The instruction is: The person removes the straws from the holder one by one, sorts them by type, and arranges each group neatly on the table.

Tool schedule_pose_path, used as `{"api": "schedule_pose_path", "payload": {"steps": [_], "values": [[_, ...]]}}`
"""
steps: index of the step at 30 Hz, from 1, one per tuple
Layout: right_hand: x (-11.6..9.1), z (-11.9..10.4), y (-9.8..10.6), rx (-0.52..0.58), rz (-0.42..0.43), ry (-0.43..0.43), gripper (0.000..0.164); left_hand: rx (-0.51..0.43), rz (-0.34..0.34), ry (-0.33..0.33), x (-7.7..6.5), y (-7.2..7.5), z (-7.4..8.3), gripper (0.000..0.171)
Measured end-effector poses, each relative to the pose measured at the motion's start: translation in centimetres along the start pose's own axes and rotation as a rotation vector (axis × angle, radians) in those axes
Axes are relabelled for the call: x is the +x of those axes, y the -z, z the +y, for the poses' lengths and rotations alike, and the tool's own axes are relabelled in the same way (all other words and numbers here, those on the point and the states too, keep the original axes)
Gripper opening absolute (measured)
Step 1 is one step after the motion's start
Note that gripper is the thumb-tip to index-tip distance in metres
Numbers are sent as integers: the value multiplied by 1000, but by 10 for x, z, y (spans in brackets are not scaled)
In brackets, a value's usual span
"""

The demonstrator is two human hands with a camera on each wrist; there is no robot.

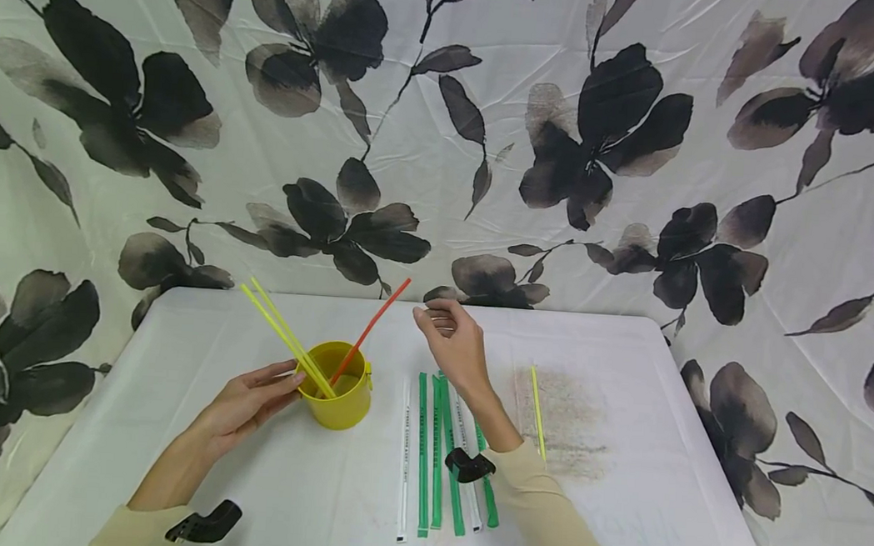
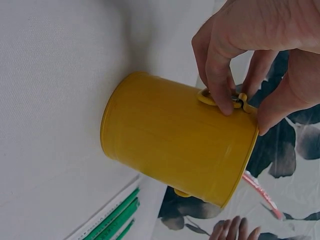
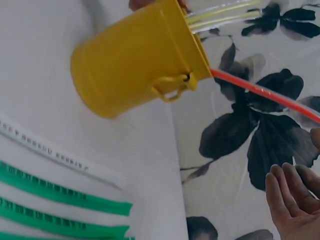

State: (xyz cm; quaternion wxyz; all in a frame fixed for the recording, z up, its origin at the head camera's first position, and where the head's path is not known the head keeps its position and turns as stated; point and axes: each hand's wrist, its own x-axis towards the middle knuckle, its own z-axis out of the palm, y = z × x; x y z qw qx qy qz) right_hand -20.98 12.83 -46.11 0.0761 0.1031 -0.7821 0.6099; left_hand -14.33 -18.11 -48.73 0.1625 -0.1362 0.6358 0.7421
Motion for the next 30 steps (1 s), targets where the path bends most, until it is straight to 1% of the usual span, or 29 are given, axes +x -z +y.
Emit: {"api": "schedule_pose_path", "payload": {"steps": [5,8,13,17,22,26,30], "values": [[0,-2,-16,-3,-27,-15,39,-5,-2,-1,0,1,0,61],[1,-2,-26,-13,-40,-25,43,-11,-7,-1,0,1,0,62],[1,-5,-43,8,-63,-45,46,-21,-9,-1,-1,1,0,63],[0,-6,-55,25,-76,-51,41,-22,-14,-4,-1,1,0,62],[-1,-6,-67,50,-76,-33,32,-23,-14,-3,0,0,0,62],[-2,-6,-72,70,-87,-25,24,-27,-11,0,-1,0,0,62],[-3,-6,-75,78,-92,-24,21,-22,-11,0,0,1,0,63]]}}
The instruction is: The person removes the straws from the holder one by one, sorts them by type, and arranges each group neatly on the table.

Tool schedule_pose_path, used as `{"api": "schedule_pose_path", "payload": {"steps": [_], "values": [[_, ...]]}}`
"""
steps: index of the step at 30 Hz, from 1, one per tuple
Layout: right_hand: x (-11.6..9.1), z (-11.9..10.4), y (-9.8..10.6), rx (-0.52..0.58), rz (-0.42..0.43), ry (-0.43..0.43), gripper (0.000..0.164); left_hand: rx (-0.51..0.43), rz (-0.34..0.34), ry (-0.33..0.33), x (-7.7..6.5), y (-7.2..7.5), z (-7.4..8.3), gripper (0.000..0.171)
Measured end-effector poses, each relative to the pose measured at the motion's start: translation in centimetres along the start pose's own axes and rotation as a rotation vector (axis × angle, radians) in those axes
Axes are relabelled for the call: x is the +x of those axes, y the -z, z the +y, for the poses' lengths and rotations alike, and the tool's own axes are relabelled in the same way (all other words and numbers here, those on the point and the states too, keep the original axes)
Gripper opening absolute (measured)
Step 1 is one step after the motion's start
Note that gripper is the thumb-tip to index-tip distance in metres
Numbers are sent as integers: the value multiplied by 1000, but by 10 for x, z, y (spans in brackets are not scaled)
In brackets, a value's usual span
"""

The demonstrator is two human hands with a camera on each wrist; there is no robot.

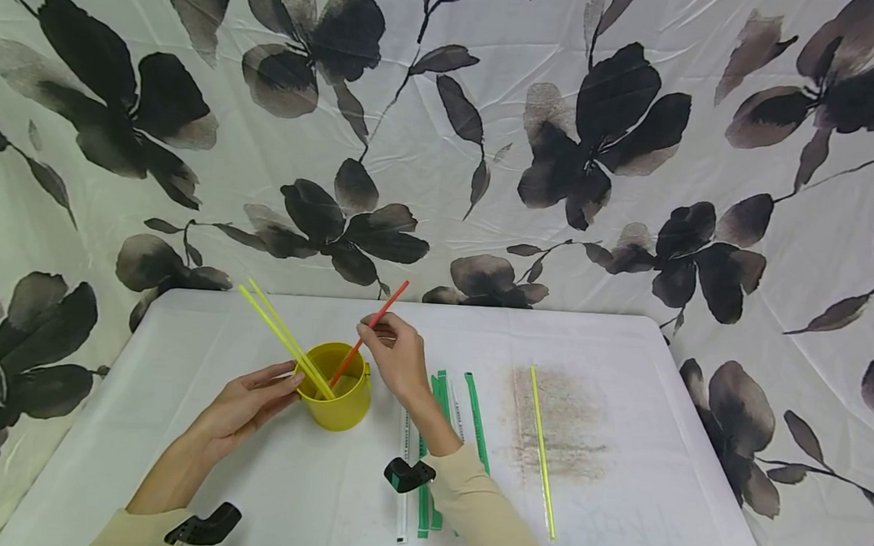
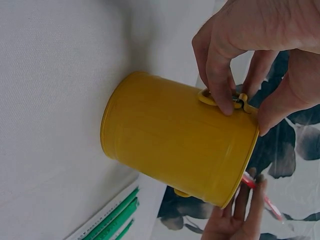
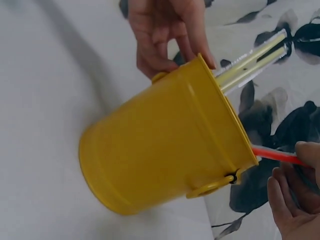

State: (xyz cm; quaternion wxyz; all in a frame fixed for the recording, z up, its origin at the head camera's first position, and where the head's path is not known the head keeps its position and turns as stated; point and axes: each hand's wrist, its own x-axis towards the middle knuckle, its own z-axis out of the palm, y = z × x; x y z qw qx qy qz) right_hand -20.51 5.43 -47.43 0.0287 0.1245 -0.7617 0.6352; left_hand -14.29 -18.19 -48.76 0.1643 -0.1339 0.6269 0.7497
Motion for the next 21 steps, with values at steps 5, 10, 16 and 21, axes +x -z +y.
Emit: {"api": "schedule_pose_path", "payload": {"steps": [5,10,16,21], "values": [[-1,-6,-2,36,3,41,21,9,0,-3,1,0,0,62],[-1,-18,0,73,12,109,24,10,5,1,1,-1,-1,63],[0,-30,13,116,63,173,19,-3,7,8,2,0,-1,63],[2,-37,29,146,85,208,21,4,15,16,1,1,0,63]]}}
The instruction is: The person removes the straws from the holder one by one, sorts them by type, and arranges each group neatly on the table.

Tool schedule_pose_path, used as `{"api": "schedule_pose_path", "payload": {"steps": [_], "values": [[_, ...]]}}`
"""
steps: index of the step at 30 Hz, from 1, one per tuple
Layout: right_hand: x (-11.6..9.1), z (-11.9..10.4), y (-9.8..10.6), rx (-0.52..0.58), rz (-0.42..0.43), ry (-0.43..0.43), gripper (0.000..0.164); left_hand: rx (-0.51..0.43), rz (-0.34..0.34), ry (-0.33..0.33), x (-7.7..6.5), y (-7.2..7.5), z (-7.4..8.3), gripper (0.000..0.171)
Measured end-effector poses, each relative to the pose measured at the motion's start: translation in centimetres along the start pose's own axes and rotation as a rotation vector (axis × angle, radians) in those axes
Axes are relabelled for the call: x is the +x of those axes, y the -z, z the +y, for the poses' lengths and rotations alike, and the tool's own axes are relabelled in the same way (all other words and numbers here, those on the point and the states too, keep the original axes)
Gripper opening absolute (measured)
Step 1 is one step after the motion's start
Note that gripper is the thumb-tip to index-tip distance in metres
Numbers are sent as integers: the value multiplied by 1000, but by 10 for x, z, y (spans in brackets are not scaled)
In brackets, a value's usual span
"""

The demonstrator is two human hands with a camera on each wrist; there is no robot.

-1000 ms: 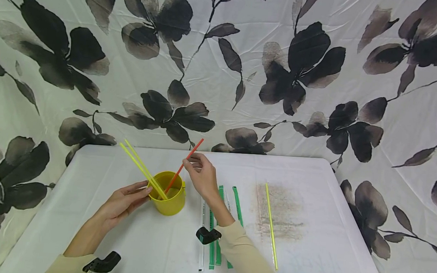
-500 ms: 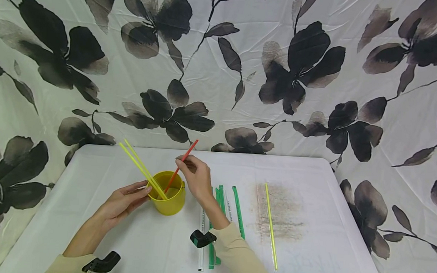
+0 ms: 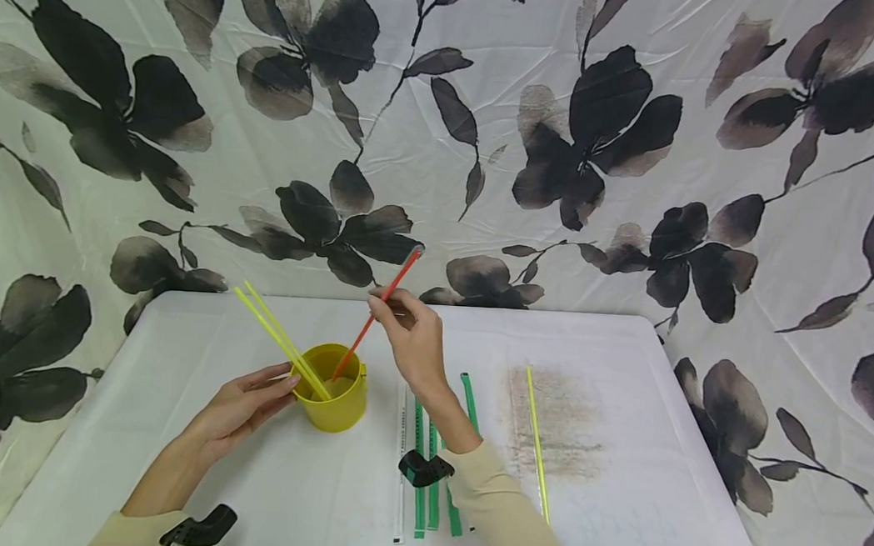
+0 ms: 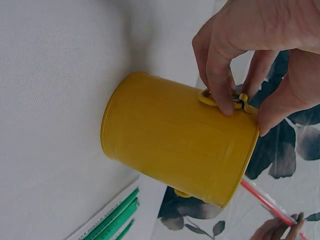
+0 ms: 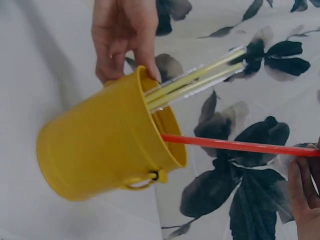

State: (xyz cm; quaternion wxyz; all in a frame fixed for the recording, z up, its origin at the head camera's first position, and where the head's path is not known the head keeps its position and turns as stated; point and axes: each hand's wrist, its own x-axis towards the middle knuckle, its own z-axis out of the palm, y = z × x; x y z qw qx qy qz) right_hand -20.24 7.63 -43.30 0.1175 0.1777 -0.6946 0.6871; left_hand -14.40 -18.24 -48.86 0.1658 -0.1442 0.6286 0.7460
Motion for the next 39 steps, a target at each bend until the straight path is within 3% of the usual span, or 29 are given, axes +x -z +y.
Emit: {"api": "schedule_pose_path", "payload": {"steps": [13,25,39], "values": [[9,-26,44,-9,22,71,18,12,-16,-17,0,0,0,64],[11,-39,92,-77,72,15,24,16,-18,-22,-1,-1,1,62],[1,-32,136,-137,79,-12,30,2,-24,-16,-2,-1,1,63]]}}
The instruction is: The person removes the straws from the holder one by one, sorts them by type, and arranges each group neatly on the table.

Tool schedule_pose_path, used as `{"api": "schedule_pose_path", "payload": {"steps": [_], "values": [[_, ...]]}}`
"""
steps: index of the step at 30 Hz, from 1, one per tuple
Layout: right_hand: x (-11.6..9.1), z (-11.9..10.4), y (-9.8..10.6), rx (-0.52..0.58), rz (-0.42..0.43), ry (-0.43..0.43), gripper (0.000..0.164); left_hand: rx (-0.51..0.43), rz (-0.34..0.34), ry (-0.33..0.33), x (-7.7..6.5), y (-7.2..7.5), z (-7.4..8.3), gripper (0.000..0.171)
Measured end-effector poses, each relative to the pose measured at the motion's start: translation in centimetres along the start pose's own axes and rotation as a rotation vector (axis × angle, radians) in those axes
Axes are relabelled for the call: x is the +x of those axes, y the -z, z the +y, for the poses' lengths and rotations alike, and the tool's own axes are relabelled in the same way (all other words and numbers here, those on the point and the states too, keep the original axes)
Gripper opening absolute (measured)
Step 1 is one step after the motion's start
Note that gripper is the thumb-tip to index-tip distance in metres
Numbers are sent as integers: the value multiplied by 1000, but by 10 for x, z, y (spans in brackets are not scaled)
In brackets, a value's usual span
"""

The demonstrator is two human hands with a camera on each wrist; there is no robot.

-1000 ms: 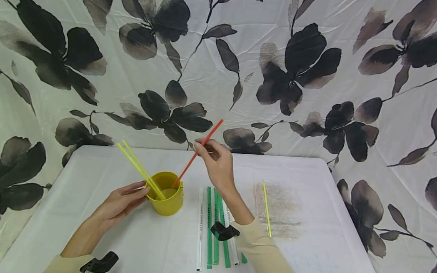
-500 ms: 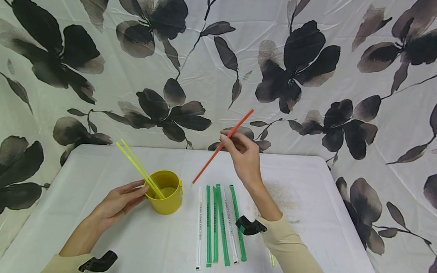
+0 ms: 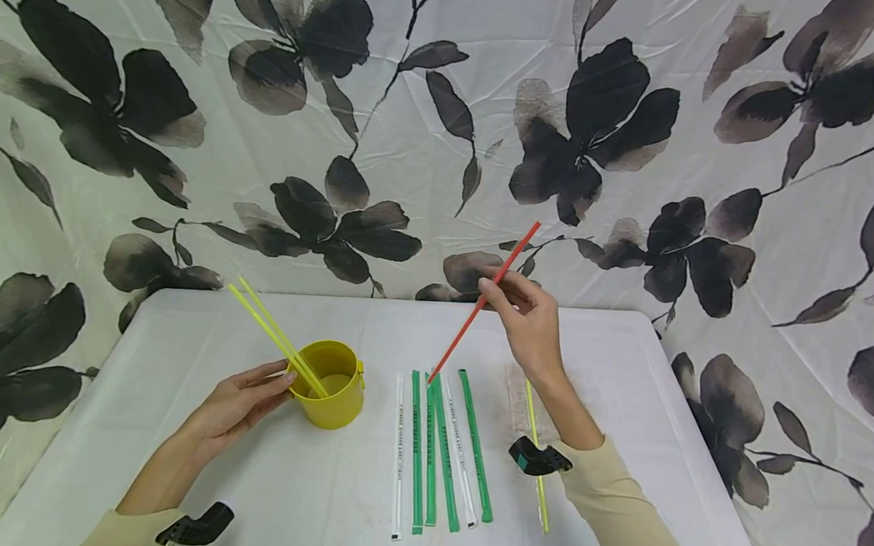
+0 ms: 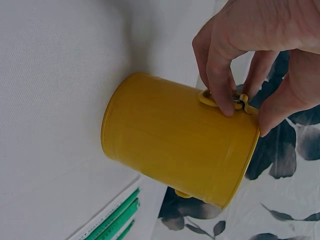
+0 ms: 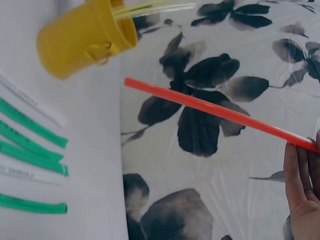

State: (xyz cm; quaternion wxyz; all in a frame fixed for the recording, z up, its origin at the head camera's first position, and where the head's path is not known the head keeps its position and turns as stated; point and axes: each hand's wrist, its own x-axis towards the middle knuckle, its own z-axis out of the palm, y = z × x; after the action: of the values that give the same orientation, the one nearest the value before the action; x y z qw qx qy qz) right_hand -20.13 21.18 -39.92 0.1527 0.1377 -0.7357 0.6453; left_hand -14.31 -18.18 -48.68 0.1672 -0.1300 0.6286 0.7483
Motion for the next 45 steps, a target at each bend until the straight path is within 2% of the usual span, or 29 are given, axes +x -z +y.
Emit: {"api": "schedule_pose_path", "payload": {"steps": [15,24,32,39,45], "values": [[-23,23,40,-24,-4,-89,25,7,20,7,-1,3,-2,63],[-45,37,68,-148,-29,-196,32,3,23,10,0,6,-2,63],[-70,58,92,-251,-90,-274,38,10,20,4,0,4,-2,64],[-91,76,104,-321,-113,-331,45,14,25,4,0,2,-1,61],[-106,92,108,-405,-120,-356,40,17,24,4,1,1,-1,61]]}}
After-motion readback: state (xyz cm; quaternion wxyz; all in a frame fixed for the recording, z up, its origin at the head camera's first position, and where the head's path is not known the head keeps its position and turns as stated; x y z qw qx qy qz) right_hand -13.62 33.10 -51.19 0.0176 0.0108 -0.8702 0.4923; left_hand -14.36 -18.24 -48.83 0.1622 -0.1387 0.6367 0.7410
